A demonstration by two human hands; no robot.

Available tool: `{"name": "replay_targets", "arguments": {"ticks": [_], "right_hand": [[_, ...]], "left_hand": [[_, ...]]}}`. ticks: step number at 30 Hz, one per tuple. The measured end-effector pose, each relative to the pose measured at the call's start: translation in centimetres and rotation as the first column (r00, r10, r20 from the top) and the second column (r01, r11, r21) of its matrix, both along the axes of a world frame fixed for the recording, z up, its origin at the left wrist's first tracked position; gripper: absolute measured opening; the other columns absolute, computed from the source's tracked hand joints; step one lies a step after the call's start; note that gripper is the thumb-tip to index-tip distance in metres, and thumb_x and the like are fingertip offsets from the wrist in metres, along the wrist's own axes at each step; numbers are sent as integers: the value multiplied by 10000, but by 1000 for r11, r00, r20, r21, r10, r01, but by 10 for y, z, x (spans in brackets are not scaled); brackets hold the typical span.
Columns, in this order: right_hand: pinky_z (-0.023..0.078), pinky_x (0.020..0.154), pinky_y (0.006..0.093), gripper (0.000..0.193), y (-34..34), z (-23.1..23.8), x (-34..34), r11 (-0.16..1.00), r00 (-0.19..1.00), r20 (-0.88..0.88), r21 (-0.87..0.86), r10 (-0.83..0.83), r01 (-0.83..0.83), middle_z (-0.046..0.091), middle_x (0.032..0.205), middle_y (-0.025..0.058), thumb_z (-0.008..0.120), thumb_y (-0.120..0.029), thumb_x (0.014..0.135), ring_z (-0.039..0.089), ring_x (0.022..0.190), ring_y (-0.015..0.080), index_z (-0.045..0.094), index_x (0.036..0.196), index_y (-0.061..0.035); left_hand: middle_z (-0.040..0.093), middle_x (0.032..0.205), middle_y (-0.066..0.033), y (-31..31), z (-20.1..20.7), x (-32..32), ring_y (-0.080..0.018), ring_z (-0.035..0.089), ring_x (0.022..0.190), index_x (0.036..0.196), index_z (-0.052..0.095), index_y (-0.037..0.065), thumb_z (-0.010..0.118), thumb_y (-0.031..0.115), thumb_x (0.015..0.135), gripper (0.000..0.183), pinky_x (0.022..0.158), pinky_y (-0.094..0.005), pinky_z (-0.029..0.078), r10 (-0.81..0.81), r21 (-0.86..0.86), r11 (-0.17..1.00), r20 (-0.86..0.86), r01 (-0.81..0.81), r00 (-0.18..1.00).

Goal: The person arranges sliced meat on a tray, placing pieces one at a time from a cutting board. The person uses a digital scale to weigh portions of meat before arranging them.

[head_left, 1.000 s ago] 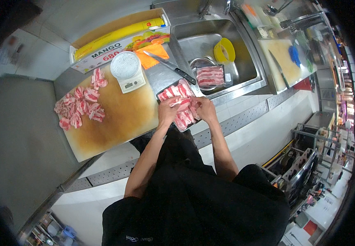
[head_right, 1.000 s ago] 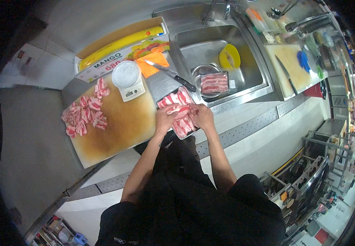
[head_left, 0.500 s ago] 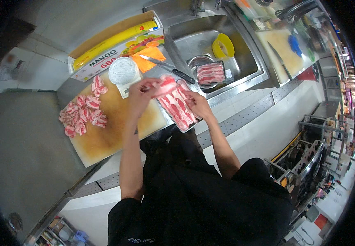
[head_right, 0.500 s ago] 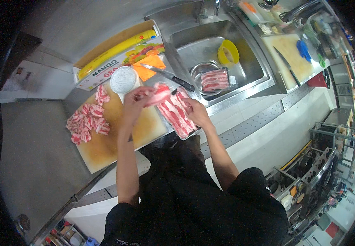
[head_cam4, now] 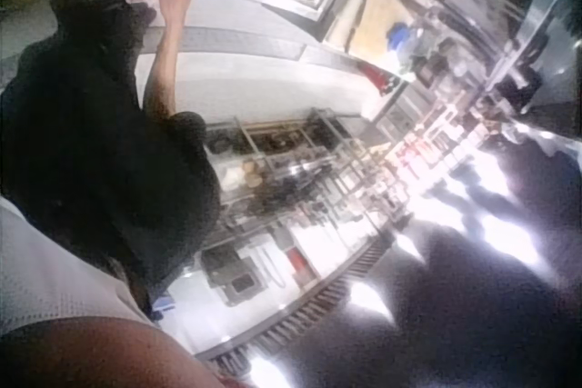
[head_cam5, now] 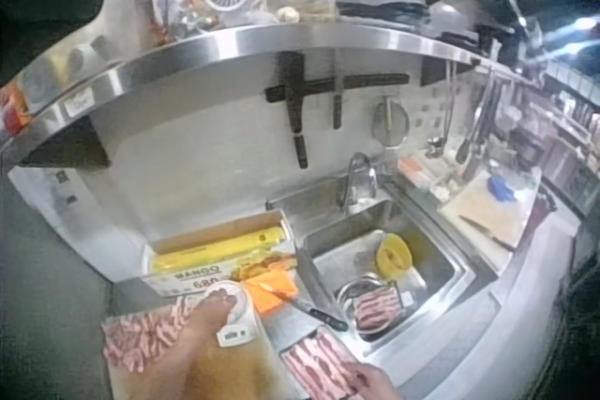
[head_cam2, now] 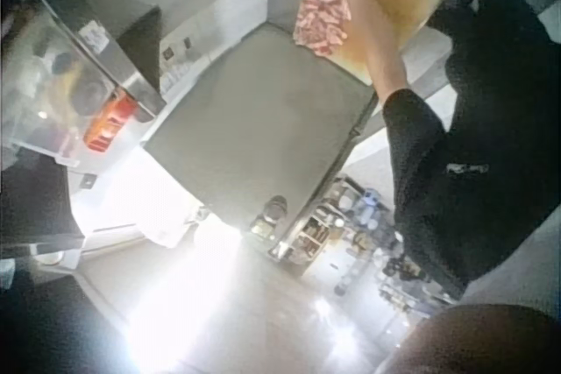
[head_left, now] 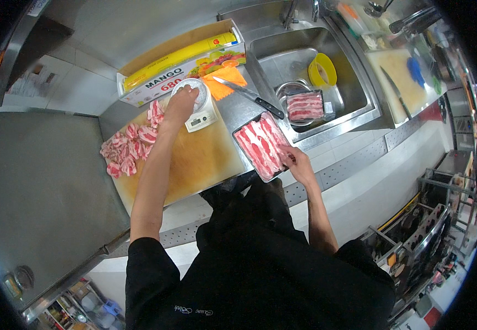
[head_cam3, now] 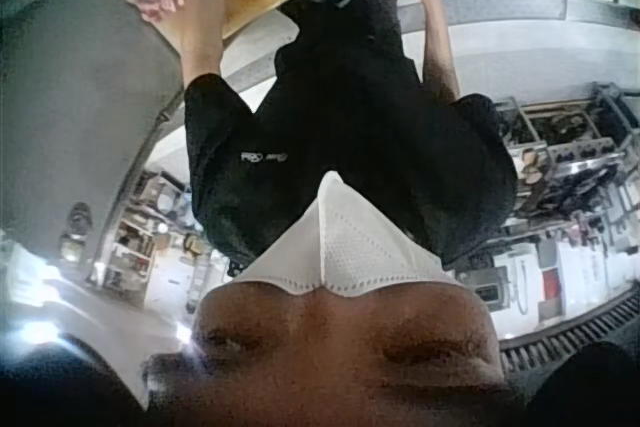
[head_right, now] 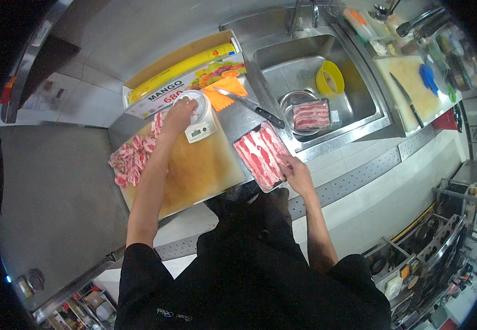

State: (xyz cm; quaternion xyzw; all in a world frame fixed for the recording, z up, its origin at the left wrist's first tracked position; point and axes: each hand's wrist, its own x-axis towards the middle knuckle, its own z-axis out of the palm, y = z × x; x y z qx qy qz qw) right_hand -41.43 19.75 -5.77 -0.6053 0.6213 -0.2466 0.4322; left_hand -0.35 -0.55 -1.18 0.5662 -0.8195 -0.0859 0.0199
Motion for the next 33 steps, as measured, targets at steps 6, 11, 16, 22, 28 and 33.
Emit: {"name": "replay_targets", "arguments": {"ticks": [6,11,16,22,28,33], "right_hand": [[552,877,354,351,3,-6,-6,1000,1000,15,30,-10,10,715,1113,150,682,-82,980,680,961,206,702,1330,-87],[561,876,363,348,1,1,-9,999,999,27,43,-27,25,717,1140,163,685,-82,976,696,973,241,704,1323,-88],[559,859,345,334,-2,9,-10,998,999,32,39,-44,42,723,1135,135,691,-80,980,689,965,209,706,1314,-77],[560,865,341,350,-3,4,-13,999,1000,15,42,-15,15,722,1139,133,694,-99,985,692,978,204,693,1334,-79],[571,864,393,358,-7,-1,-10,999,999,31,28,-31,30,722,1120,192,684,-82,953,722,974,311,704,1310,-69],[565,848,423,364,-23,4,-9,997,999,-45,-77,-11,7,708,1071,200,671,-82,920,716,937,346,728,1278,-118]], "left_hand": [[688,1131,-222,-39,-28,33,-296,709,1066,1310,395,55,607,-60,887,486,833,-425,580,233,341,935,-389,-95,891],[619,1020,-58,-55,18,35,-158,639,909,1226,518,71,748,16,894,408,770,-285,528,460,607,779,-380,-159,803],[666,995,-44,-68,-17,71,-123,637,873,1153,649,35,851,111,862,362,745,-269,521,519,600,785,-504,-153,690],[719,965,-62,-57,-41,73,-148,690,860,1091,700,51,892,199,821,363,741,-301,554,704,705,671,-510,-229,495],[738,1098,-139,-45,-25,33,-312,708,1077,1147,725,89,859,236,785,413,914,-455,560,511,71,860,-133,-506,849],[748,1033,-188,-20,-15,10,-407,722,939,1071,777,96,781,237,866,249,833,-509,572,360,-228,908,-4,-351,933]]}}
